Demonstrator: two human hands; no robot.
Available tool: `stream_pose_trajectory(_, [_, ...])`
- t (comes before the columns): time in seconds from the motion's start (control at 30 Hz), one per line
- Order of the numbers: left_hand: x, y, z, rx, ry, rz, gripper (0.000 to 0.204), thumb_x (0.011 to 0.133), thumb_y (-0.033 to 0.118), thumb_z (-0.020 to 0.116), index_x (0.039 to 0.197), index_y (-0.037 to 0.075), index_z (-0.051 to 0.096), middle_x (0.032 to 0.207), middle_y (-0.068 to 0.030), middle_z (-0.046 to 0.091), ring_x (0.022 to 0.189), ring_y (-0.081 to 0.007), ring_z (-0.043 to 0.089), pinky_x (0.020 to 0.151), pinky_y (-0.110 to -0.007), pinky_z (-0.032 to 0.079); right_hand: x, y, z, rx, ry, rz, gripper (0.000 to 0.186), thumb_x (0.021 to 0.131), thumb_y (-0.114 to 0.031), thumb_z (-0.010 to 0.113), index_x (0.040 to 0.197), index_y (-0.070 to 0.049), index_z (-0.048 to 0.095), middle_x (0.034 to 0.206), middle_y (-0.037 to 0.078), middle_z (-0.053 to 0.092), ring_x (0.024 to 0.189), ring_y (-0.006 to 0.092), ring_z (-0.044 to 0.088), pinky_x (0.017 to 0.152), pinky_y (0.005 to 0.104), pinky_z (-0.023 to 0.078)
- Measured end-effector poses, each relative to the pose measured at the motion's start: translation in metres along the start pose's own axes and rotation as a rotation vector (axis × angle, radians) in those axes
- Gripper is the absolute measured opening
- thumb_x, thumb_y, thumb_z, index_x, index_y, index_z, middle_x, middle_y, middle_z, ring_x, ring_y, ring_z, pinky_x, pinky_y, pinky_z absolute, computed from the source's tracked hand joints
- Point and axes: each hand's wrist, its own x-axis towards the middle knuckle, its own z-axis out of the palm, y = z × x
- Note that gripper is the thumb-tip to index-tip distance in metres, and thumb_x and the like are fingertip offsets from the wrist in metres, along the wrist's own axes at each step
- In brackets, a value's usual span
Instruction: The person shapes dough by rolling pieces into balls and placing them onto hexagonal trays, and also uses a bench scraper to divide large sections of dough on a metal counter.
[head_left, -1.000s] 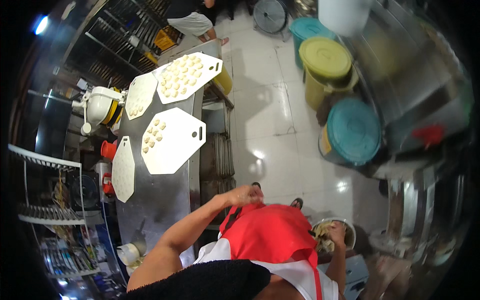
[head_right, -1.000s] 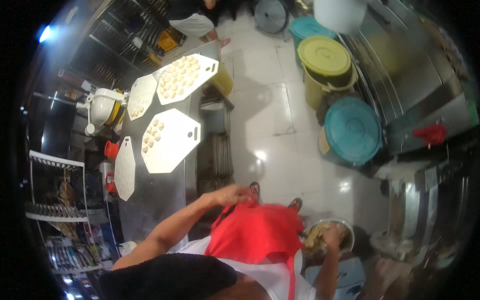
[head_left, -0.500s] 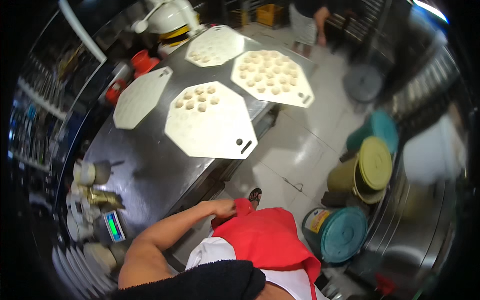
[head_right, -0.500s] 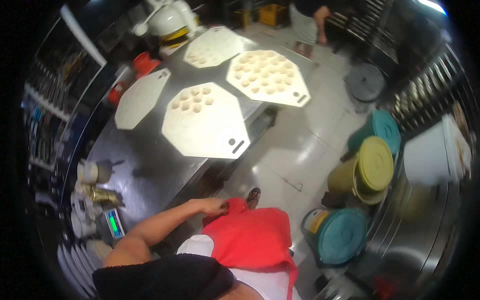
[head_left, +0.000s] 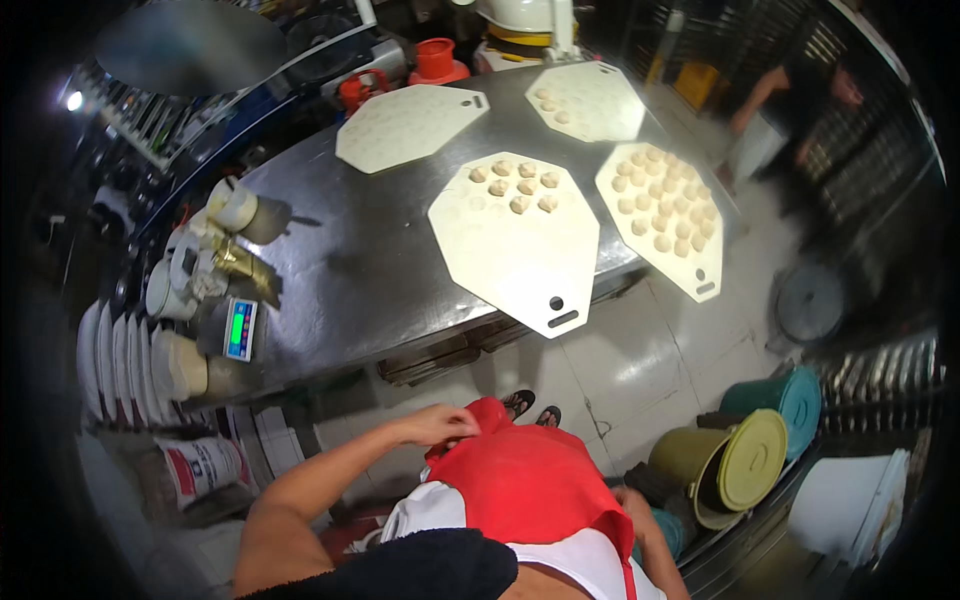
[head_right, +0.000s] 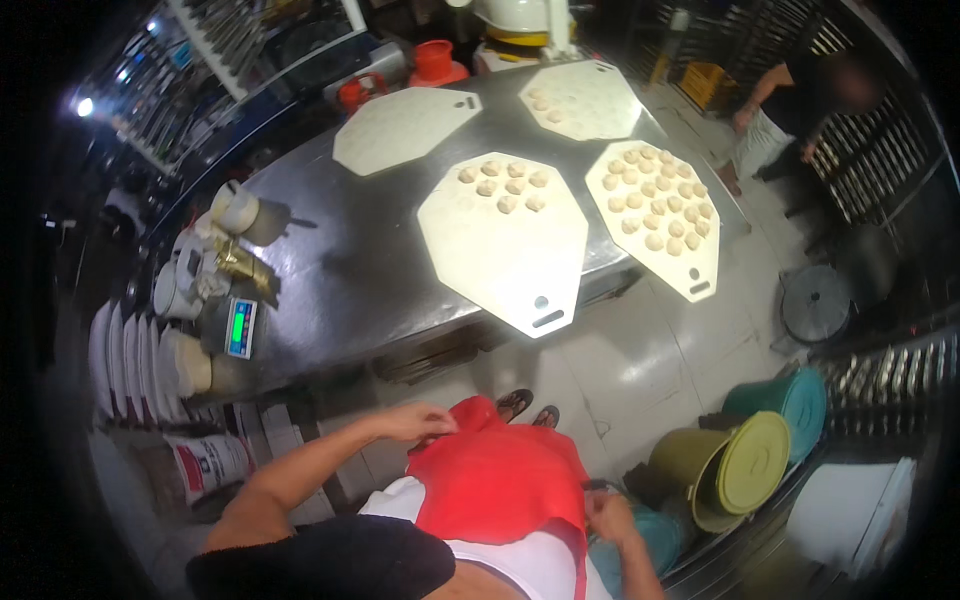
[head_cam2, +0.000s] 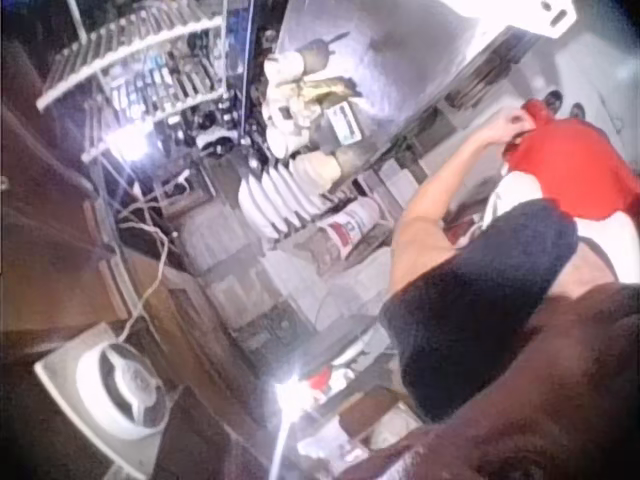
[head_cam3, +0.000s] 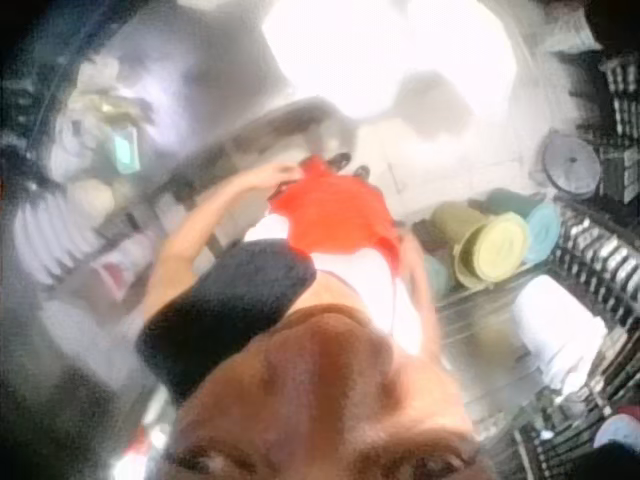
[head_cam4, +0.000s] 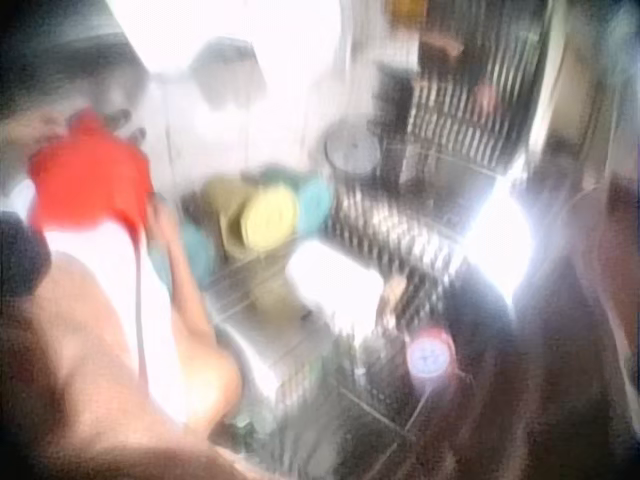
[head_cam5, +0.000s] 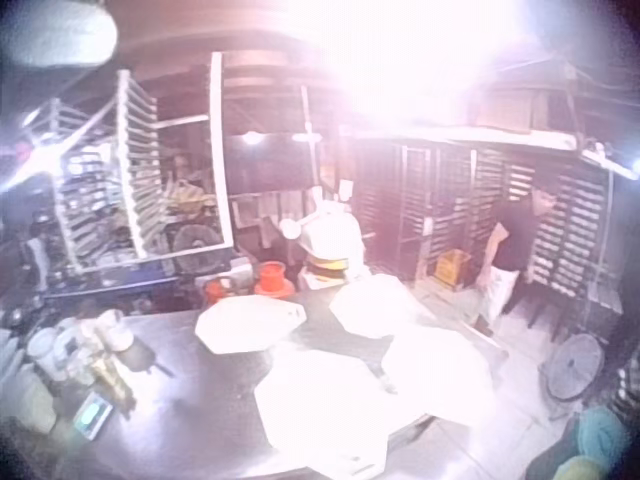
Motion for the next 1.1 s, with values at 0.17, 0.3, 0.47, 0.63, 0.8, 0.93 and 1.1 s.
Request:
stream_pose_trajectory(0.17, [0.083, -0.002, 0.050, 0.187, 0.066, 0.215, 0.038, 0.107, 0.039, 0.065, 0.121, 0.005, 0.075, 0.101, -0.0116, 0.078, 0.094, -0.0222, 0.068, 0.090, -0.041, 0.053, 0.077, -0.075, -0.020, 0.318, -0.297, -0.287, 0.034, 0.106, -0.029, 0.067, 0.124, 0.000, 0.069, 0.118, 0.006, 0.076, 0.100, 0.0157, 0.067, 0.091, 0.0338, 0.054])
stream_pose_trajectory(0.3, [0.113, -0.016, 0.052, 0.225, 0.033, 0.183, 0.036, 0.105, 0.039, 0.066, 0.116, 0.006, 0.077, 0.096, -0.0077, 0.077, 0.091, -0.0194, 0.067, 0.085, -0.038, 0.054, 0.133, -0.090, -0.013, 0.306, -0.520, -0.348, 0.037, 0.106, -0.028, 0.068, 0.129, 0.002, 0.068, 0.120, 0.005, 0.075, 0.106, 0.0142, 0.065, 0.098, 0.0321, 0.052])
stream_pose_trajectory(0.47, [0.140, -0.025, 0.051, 0.186, -0.112, -0.007, 0.028, 0.098, 0.037, 0.073, 0.112, 0.013, 0.079, 0.085, 0.0031, 0.070, 0.070, -0.0112, 0.060, 0.060, -0.034, 0.048, 0.153, -0.138, -0.020, 0.099, -0.699, -0.315, 0.039, 0.104, -0.026, 0.070, 0.130, 0.003, 0.069, 0.117, 0.007, 0.075, 0.104, 0.0152, 0.066, 0.095, 0.0320, 0.054])
stream_pose_trajectory(0.63, [0.109, -0.032, 0.029, 0.232, -0.149, -0.066, 0.031, 0.095, 0.035, 0.075, 0.118, 0.014, 0.079, 0.086, 0.0023, 0.071, 0.072, -0.0114, 0.062, 0.061, -0.035, 0.051, 0.135, -0.200, -0.044, -0.158, -0.789, -0.309, 0.040, 0.101, -0.026, 0.072, 0.130, 0.001, 0.070, 0.101, 0.007, 0.074, 0.082, 0.0152, 0.068, 0.070, 0.0308, 0.056])
stream_pose_trajectory(0.8, [0.092, -0.056, 0.030, 0.068, -0.140, -0.095, 0.038, 0.093, 0.039, 0.074, 0.119, 0.011, 0.079, 0.089, 0.0012, 0.073, 0.076, -0.0146, 0.066, 0.065, -0.036, 0.055, 0.165, -0.193, -0.043, -0.220, -0.909, -0.271, 0.038, 0.098, -0.026, 0.072, 0.130, -0.006, 0.069, 0.076, 0.003, 0.066, 0.044, 0.0108, 0.046, 0.036, 0.0306, 0.032])
stream_pose_trajectory(0.93, [0.084, -0.039, 0.032, 0.244, -0.127, -0.237, 0.041, 0.093, 0.041, 0.072, 0.115, 0.008, 0.080, 0.091, -0.0006, 0.073, 0.076, -0.0163, 0.066, 0.064, -0.036, 0.054, 0.185, -0.172, -0.040, -0.189, -0.915, -0.300, 0.036, 0.098, -0.025, 0.070, 0.129, -0.006, 0.069, 0.075, 0.002, 0.064, 0.046, 0.0104, 0.049, 0.038, 0.0305, 0.035])
stream_pose_trajectory(1.1, [0.076, -0.072, 0.039, 0.082, -0.062, -0.125, 0.041, 0.096, 0.039, 0.070, 0.120, 0.008, 0.081, 0.099, -0.0050, 0.076, 0.085, -0.0184, 0.068, 0.074, -0.038, 0.056, 0.210, -0.156, -0.029, -0.331, -0.920, -0.419, 0.048, 0.099, -0.025, 0.070, 0.139, 0.001, 0.066, 0.125, 0.007, 0.073, 0.106, 0.0148, 0.063, 0.093, 0.0322, 0.054])
